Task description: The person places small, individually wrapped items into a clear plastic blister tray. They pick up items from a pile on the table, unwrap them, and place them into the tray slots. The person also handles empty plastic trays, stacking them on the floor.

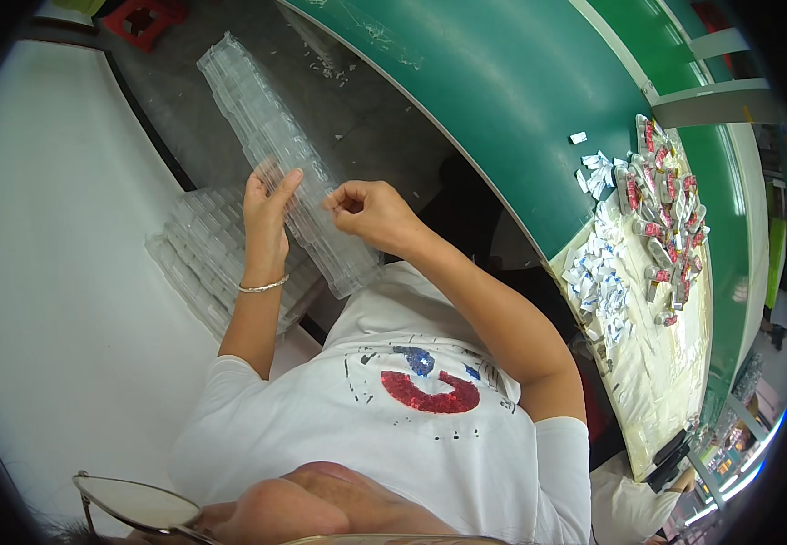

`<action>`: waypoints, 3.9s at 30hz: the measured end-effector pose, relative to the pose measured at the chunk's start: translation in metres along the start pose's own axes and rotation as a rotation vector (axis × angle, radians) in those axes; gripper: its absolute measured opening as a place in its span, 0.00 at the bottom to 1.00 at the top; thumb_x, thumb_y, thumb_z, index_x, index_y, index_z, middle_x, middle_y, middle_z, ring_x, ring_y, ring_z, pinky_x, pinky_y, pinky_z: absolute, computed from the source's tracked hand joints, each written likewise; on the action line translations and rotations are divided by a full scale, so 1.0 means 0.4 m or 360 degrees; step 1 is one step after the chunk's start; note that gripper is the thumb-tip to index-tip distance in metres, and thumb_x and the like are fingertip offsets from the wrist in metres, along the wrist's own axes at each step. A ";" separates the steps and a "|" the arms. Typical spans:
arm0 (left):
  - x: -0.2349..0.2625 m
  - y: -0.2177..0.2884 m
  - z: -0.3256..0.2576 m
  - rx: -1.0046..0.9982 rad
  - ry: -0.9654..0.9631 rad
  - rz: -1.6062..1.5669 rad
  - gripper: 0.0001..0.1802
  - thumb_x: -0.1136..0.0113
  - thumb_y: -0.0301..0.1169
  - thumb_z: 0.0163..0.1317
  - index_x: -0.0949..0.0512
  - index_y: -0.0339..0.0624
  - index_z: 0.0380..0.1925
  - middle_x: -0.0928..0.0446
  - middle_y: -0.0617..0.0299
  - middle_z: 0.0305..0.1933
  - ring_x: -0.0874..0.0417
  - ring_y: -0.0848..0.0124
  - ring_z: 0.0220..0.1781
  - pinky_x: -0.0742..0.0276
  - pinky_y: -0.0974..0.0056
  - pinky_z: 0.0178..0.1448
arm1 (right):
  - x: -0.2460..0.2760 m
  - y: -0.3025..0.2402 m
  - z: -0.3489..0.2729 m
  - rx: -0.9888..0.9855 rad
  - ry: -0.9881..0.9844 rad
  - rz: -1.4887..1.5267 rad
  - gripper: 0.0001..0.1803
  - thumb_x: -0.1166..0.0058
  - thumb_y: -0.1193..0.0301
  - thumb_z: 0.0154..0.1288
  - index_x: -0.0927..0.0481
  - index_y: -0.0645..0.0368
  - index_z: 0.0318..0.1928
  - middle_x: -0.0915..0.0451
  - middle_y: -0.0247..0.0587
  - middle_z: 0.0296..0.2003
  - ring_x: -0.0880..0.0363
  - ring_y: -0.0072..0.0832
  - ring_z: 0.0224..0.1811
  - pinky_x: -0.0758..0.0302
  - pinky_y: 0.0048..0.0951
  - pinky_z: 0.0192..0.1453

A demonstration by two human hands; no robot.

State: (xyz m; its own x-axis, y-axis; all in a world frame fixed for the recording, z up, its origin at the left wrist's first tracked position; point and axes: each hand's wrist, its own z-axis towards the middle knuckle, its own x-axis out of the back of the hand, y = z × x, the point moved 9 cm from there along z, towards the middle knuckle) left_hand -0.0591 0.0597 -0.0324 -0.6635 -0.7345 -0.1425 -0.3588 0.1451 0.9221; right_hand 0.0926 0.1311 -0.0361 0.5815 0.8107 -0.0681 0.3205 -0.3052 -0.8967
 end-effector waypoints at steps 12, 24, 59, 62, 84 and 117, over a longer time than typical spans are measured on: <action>-0.035 0.005 -0.022 -0.0130 -0.0093 0.0494 0.57 0.31 0.23 0.53 0.64 0.26 0.73 0.38 0.49 0.64 0.26 0.64 0.58 0.23 0.64 0.56 | 0.002 -0.009 0.012 -0.0057 0.0092 -0.0249 0.11 0.42 0.68 0.68 0.21 0.63 0.34 0.21 0.33 0.27 0.23 0.17 0.29 0.24 0.22 0.35; 0.129 -0.068 0.066 -0.0107 0.0196 0.0240 0.49 0.48 0.13 0.48 0.53 0.33 0.74 0.29 0.49 0.56 0.25 0.72 0.40 0.27 0.71 0.37 | 0.051 0.067 0.055 0.0059 0.0308 0.0043 0.11 0.47 0.68 0.70 0.20 0.64 0.35 0.20 0.34 0.25 0.23 0.19 0.25 0.26 0.24 0.30; 0.850 -0.396 0.264 0.0041 0.1245 0.0196 0.40 0.52 0.14 0.47 0.35 0.35 0.67 0.23 0.56 0.27 0.30 0.73 0.15 0.34 0.67 0.19 | 0.589 0.275 -0.002 0.0202 0.1810 -0.0089 0.16 0.43 0.59 0.69 0.22 0.55 0.26 0.25 0.27 0.20 0.32 0.17 0.19 0.36 0.23 0.22; 0.877 -0.406 0.264 -0.0041 0.1329 0.0136 0.39 0.51 0.14 0.49 0.35 0.36 0.68 0.28 0.61 0.23 0.30 0.73 0.16 0.34 0.67 0.19 | 0.595 0.264 -0.026 0.0180 0.1845 -0.0072 0.17 0.43 0.59 0.69 0.22 0.55 0.26 0.26 0.28 0.20 0.32 0.17 0.19 0.37 0.23 0.21; 0.735 -0.449 0.146 -0.0044 0.1190 0.1427 0.43 0.45 0.18 0.48 0.41 0.33 0.70 0.39 0.36 0.70 0.39 0.45 0.72 0.42 0.54 0.74 | 0.347 0.133 0.043 0.0253 0.1193 -0.0143 0.11 0.45 0.64 0.70 0.20 0.59 0.41 0.23 0.31 0.26 0.31 0.16 0.19 0.35 0.22 0.23; 0.379 -0.152 0.298 -0.0175 0.0421 -0.0005 0.25 0.38 0.48 0.65 0.19 0.36 0.47 0.16 0.60 0.38 0.17 0.72 0.34 0.23 0.68 0.40 | 0.325 -0.107 -0.261 0.0772 0.0790 0.1202 0.09 0.49 0.67 0.74 0.23 0.60 0.42 0.25 0.28 0.25 0.39 0.11 0.15 0.43 0.14 0.16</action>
State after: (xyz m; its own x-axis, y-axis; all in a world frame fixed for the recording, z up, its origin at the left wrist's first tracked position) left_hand -0.2162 0.0186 -0.1531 -0.4631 -0.8843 -0.0601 -0.2779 0.0805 0.9572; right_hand 0.2326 0.1975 0.0389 0.7854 0.1591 -0.5982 -0.5302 -0.3260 -0.7827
